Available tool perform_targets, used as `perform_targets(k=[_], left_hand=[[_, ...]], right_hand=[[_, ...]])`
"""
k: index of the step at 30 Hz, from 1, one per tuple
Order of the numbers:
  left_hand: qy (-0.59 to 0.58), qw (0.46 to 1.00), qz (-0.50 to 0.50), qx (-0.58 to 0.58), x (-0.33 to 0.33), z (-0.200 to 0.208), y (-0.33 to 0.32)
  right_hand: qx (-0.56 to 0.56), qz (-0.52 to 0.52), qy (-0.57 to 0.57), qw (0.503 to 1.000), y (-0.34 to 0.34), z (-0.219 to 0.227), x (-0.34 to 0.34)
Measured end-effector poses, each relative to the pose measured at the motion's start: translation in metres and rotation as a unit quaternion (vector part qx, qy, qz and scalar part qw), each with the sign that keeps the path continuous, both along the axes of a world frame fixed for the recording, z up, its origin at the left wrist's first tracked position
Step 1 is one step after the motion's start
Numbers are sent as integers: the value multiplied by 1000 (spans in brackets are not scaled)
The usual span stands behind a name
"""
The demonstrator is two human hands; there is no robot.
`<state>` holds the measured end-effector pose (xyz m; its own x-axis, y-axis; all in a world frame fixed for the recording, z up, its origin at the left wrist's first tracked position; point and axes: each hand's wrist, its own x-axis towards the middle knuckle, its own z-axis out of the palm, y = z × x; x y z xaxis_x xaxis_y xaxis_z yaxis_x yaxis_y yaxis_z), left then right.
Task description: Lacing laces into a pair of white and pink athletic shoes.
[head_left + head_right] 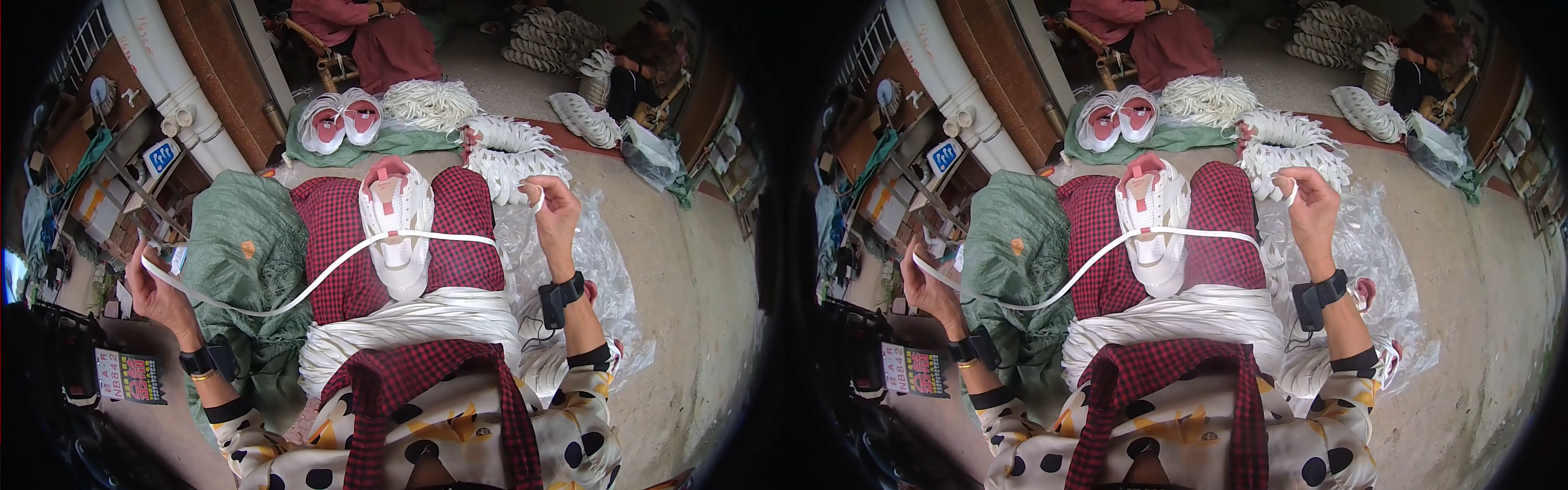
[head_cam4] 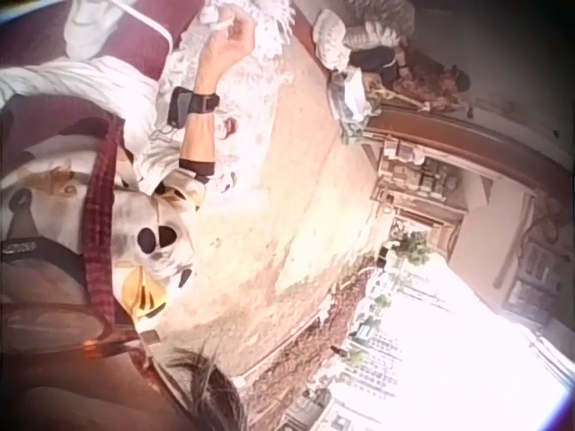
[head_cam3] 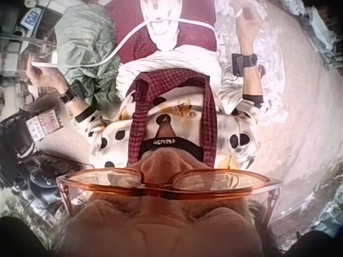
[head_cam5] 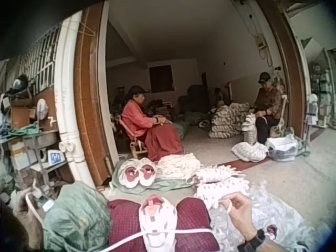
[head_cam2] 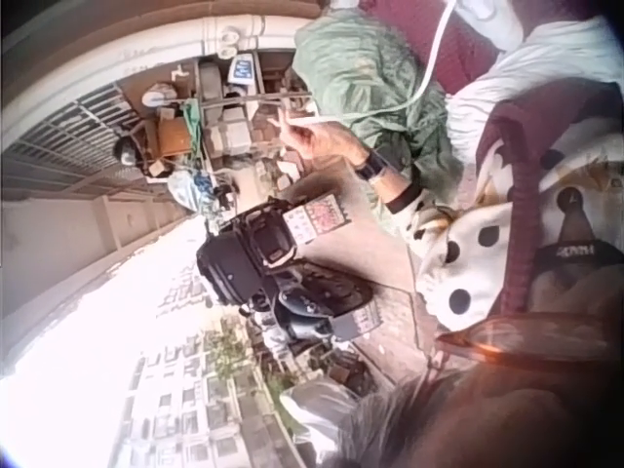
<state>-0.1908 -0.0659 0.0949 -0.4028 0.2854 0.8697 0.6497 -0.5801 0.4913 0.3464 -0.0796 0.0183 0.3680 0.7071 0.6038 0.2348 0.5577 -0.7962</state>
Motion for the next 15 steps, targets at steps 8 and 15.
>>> perform_targets(k=[8,15], left_hand=[[-108,810,-485,-311,182,-81,55],[-121,773,-533,-323,198,-121,49]], right_hand=[[-159,237,17,958,31,-46,-126],[-164,242,82,953,23,-49,-124]])
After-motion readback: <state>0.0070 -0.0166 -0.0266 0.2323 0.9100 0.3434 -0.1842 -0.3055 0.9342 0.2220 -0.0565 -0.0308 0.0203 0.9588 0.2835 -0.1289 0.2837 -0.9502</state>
